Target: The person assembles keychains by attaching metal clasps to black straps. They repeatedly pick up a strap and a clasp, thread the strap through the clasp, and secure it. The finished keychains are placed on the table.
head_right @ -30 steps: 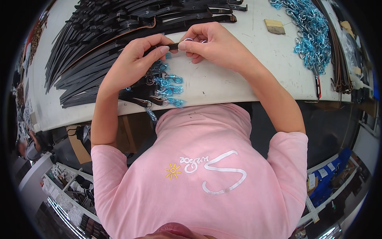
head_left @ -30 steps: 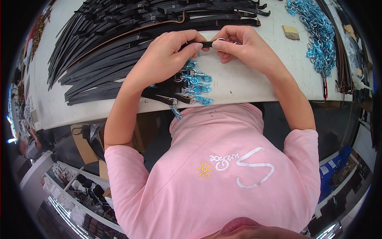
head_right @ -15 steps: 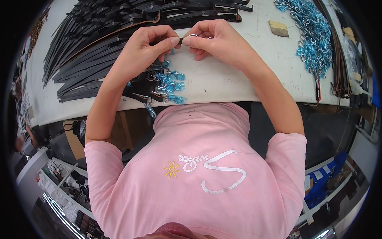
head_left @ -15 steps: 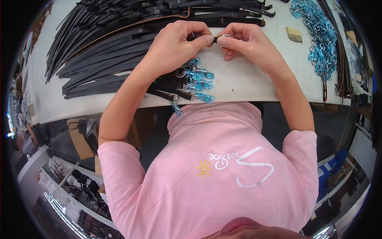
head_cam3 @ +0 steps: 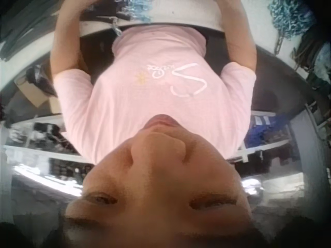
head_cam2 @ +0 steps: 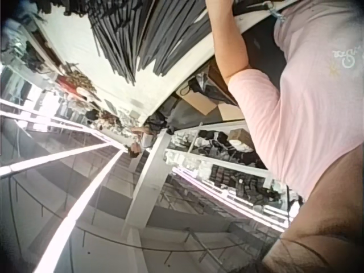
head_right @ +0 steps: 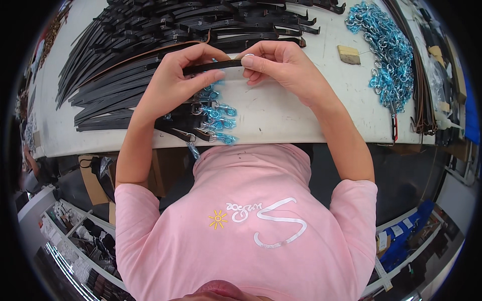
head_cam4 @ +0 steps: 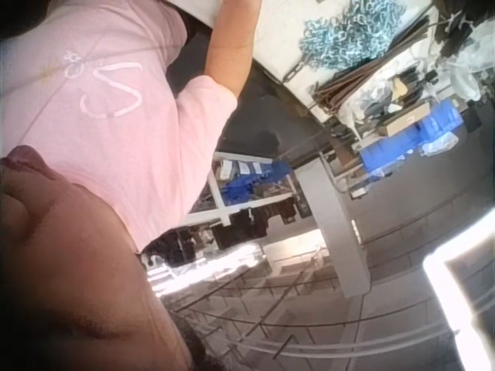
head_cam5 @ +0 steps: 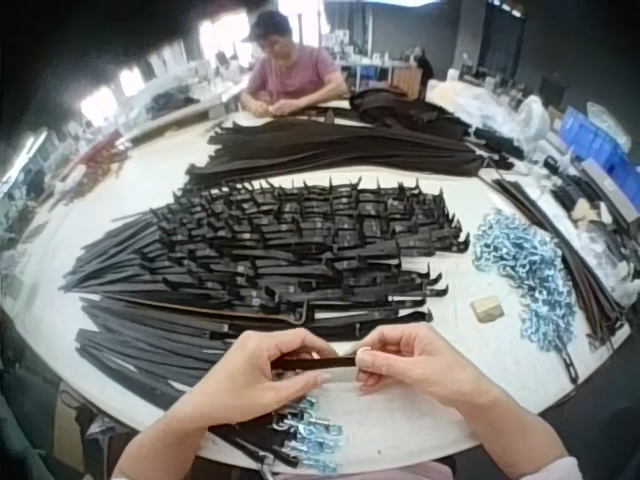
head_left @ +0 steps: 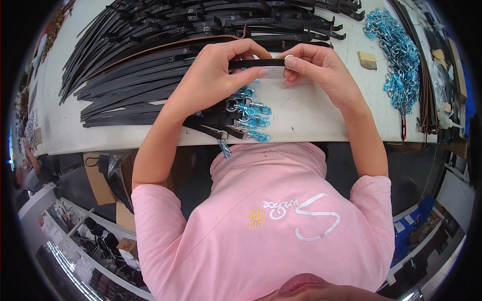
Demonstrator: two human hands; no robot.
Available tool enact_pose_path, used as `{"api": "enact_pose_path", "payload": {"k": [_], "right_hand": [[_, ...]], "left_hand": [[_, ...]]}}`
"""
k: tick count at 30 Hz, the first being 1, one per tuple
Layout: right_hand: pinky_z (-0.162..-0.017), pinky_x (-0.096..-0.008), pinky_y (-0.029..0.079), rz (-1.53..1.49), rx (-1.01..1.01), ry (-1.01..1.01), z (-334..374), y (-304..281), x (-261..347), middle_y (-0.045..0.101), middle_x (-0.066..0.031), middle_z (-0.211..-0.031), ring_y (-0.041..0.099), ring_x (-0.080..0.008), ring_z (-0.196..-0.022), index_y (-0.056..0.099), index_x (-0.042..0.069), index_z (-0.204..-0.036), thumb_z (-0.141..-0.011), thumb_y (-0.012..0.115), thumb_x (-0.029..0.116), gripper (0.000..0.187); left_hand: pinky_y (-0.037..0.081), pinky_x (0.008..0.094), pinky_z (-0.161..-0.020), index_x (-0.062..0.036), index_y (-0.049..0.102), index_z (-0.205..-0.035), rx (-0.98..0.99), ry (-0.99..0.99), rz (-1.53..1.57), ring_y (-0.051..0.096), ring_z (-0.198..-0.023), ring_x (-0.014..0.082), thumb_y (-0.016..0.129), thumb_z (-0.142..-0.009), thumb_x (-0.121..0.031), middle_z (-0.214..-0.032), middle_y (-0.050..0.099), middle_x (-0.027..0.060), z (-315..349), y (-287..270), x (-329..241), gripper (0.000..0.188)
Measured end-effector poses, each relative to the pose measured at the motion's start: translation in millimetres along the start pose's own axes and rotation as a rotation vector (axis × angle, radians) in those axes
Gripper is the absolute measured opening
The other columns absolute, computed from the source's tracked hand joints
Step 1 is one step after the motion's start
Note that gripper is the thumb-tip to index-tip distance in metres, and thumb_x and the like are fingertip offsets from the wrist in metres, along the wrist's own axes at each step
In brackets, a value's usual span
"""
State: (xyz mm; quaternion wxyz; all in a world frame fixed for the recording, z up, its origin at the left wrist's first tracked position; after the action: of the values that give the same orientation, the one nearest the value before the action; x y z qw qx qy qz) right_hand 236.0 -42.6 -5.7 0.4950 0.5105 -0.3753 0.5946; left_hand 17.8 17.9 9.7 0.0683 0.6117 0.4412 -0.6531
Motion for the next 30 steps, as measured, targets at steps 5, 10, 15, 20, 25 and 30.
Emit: {"api": "enact_pose_path", "payload": {"k": [5,10,15,20,25,30], "right_hand": [[-0.078,-0.0258,0.056,0.008,0.003,-0.004,0.9,-2.0,4.0,0.069,-0.0045,-0.086,0.066,-0.0103,-0.079,0.068,0.0,-0.11,-0.097,0.065,0.022,0.025],[-0.078,-0.0258,0.056,-0.002,0.005,-0.011,2.8,-3.7,7.3,0.069,-0.0053,-0.086,0.067,-0.0109,-0.079,0.068,0.0,-0.109,-0.097,0.066,0.022,0.026],[-0.078,-0.0248,0.056,-0.022,0.029,-0.004,1.9,-5.8,5.5,0.07,-0.0059,-0.087,0.067,-0.0109,-0.081,0.068,-0.001,-0.108,-0.096,0.067,0.023,0.026],[-0.081,-0.0246,0.054,0.038,0.075,0.018,2.7,-1.5,3.8,0.068,-0.0047,-0.089,0.065,-0.0098,-0.085,0.067,0.001,-0.105,-0.097,0.065,0.022,0.023],[-0.083,-0.0247,0.053,0.037,0.175,0.085,3.3,3.6,5.5,0.066,-0.0024,-0.088,0.063,-0.0083,-0.085,0.064,0.002,-0.103,-0.099,0.062,0.022,0.021],[-0.075,-0.0221,0.051,-0.042,0.261,0.125,2.4,2.9,-1.7,0.064,0.0,-0.085,0.059,-0.0062,-0.08,0.064,0.003,-0.095,-0.097,0.066,0.025,0.021]], "left_hand": [[0.034,0.0205,-0.05,-0.0028,0.071,-0.106,-0.131,0.072,-0.179,0.049,-0.064,0.0051,0.075,-0.082,-0.004,-0.09,0.067,0.0009,2.1,3.5,-10.6,0.024],[0.033,0.0206,-0.047,-0.0037,0.072,-0.105,-0.178,0.143,-0.232,0.047,-0.058,0.0055,0.075,-0.082,-0.002,-0.089,0.067,0.0009,3.0,7.1,-10.7,0.024],[0.042,0.0252,-0.052,-0.0065,0.071,-0.102,-0.165,0.095,-0.245,0.055,-0.061,0.0141,0.077,-0.082,-0.01,-0.087,0.068,0.003,2.2,6.3,-16.0,0.02],[0.034,0.0228,-0.046,-0.0034,0.072,-0.101,-0.161,0.182,-0.249,0.048,-0.057,0.0084,0.078,-0.08,-0.004,-0.081,0.064,0.0019,4.1,9.2,-15.4,0.022],[0.036,0.0252,-0.046,-0.0041,0.071,-0.097,-0.156,0.227,-0.293,0.049,-0.056,0.0126,0.08,-0.078,-0.006,-0.079,0.063,0.0031,8.3,16.0,-15.4,0.022],[0.05,0.032,-0.057,-0.009,0.07,-0.095,-0.082,0.168,-0.326,0.064,-0.065,0.0248,0.078,-0.079,-0.012,-0.082,0.066,0.0051,9.9,16.1,-21.6,0.018]]}}
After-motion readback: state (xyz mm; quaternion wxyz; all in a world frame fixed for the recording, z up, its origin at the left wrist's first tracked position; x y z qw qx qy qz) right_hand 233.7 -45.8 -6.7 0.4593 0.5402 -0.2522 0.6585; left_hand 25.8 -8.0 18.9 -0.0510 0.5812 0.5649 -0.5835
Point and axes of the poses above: each hand's wrist, its own z-axis away from the middle knuckle, its own y-axis out of the palm, x = y × z, the point moved 2 cm from there along -z, towards the middle knuckle
